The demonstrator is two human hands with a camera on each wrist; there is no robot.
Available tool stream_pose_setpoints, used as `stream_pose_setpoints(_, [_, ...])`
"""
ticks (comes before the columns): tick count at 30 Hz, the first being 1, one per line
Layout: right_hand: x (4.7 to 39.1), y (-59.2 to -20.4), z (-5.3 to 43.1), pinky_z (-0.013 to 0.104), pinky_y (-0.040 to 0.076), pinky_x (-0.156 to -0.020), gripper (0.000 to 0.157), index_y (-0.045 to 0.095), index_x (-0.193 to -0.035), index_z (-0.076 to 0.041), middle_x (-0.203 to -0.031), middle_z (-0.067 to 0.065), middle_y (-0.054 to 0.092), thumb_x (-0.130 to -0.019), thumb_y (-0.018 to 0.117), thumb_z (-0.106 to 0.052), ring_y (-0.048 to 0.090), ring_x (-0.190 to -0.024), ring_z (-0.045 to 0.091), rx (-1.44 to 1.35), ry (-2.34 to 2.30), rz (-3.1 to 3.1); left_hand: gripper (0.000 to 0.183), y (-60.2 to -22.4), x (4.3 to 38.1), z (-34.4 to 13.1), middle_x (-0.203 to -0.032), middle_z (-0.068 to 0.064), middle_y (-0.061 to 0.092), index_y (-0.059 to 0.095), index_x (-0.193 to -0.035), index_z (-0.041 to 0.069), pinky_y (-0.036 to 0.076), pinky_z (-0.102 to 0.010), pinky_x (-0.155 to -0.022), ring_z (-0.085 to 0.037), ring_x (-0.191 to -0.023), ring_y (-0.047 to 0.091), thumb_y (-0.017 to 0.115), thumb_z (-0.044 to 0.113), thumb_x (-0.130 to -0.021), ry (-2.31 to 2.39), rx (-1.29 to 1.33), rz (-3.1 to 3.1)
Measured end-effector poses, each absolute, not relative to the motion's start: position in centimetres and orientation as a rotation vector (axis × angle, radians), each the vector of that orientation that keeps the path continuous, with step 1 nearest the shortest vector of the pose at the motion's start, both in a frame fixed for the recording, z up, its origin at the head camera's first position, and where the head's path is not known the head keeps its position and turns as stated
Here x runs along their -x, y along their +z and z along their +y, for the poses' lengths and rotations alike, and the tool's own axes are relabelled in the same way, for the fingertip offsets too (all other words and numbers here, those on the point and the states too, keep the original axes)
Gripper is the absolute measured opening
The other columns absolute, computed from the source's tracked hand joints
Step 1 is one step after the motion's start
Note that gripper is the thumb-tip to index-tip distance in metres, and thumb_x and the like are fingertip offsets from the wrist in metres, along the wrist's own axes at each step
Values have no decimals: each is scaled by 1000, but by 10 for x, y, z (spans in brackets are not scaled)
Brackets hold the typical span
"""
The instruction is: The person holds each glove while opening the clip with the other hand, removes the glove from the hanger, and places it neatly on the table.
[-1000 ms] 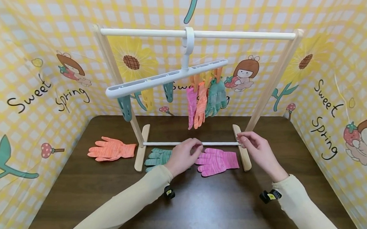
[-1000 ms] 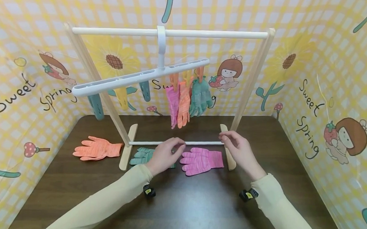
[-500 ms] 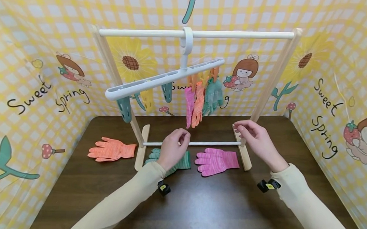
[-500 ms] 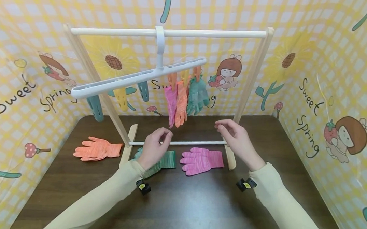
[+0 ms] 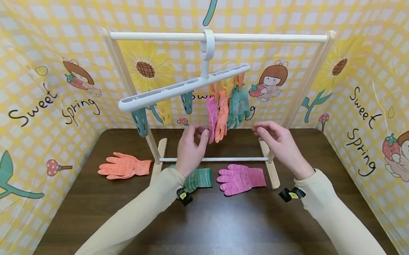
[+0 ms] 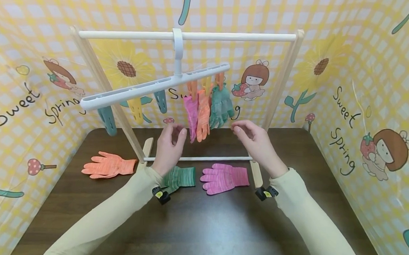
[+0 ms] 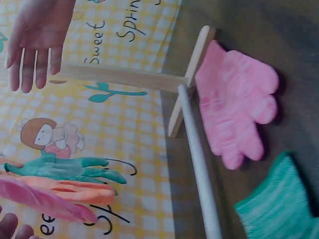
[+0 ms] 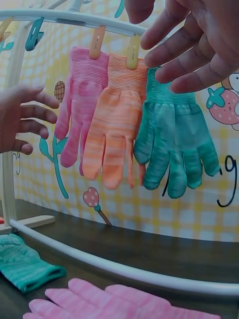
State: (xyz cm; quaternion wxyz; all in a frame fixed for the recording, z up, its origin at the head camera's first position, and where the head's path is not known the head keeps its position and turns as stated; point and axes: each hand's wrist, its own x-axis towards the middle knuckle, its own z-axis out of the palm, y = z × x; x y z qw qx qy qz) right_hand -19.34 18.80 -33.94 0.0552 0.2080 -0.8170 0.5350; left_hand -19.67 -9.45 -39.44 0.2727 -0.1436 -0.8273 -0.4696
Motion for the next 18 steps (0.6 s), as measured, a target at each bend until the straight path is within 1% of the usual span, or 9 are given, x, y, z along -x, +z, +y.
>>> stream_pose_setpoints(2, [195, -336, 185, 20, 54, -90, 32, 64, -130, 4, -128, 20, 68, -109, 55, -19, 65, -113, 25, -639, 1638, -2480, 35, -388, 200, -93, -114, -12, 62, 61, -122, 3, 50, -42, -80, -27, -97, 59, 58, 33, -105, -1275, 366, -2255])
stream_pose_setpoints(4, [197, -333, 182, 20, 54, -90, 33, 64, -131, 3, -128, 18, 68, -110, 55, -20, 65, -112, 22, -645, 1628, -2490, 39, -382, 204, -91, -118, -11, 62, 61, -124, 5, 51, -44, -82, -28, -101, 59, 60, 38, -104, -1286, 355, -2277])
stream_pose_setpoints(7, [199, -329, 177, 20, 54, -88, 32, 65, -131, 0, -125, 15, 69, -109, 55, -21, 65, -107, 16, -653, 1612, -2494, 41, -372, 211, -88, -121, -10, 62, 61, -125, 7, 53, -45, -82, -29, -103, 60, 63, 40, -102, -1299, 361, -2278])
stream_pose_setpoints(9, [200, -326, 175, 21, 54, -88, 32, 65, -131, 0, -123, 15, 69, -109, 55, -22, 65, -106, 13, -660, 1604, -2494, 41, -367, 216, -85, -120, -8, 62, 61, -126, 7, 54, -43, -80, -28, -104, 61, 64, 40, -102, -1311, 365, -2273])
stream_pose_setpoints(12, [202, -323, 171, 22, 53, -90, 32, 65, -132, 0, -124, 18, 69, -110, 55, -21, 65, -108, 16, -674, 1610, -2487, 40, -360, 223, -82, -120, -8, 62, 60, -127, 7, 54, -41, -79, -26, -104, 61, 66, 37, -102, -1341, 369, -2268])
stream_pose_setpoints(15, [204, -320, 166, 26, 54, -93, 32, 64, -132, 2, -126, 19, 68, -110, 55, -20, 65, -114, 25, -690, 1622, -2475, 42, -355, 229, -79, -119, -7, 63, 59, -132, 8, 55, -39, -78, -24, -104, 61, 67, 36, -101, -1378, 368, -2265])
stream_pose_setpoints(18, [208, -317, 160, 30, 54, -94, 32, 64, -132, 2, -127, 17, 68, -110, 55, -20, 65, -116, 29, -705, 1627, -2457, 45, -351, 235, -77, -119, -6, 64, 57, -136, 10, 55, -37, -76, -22, -103, 62, 66, 37, -102, -1402, 364, -2263])
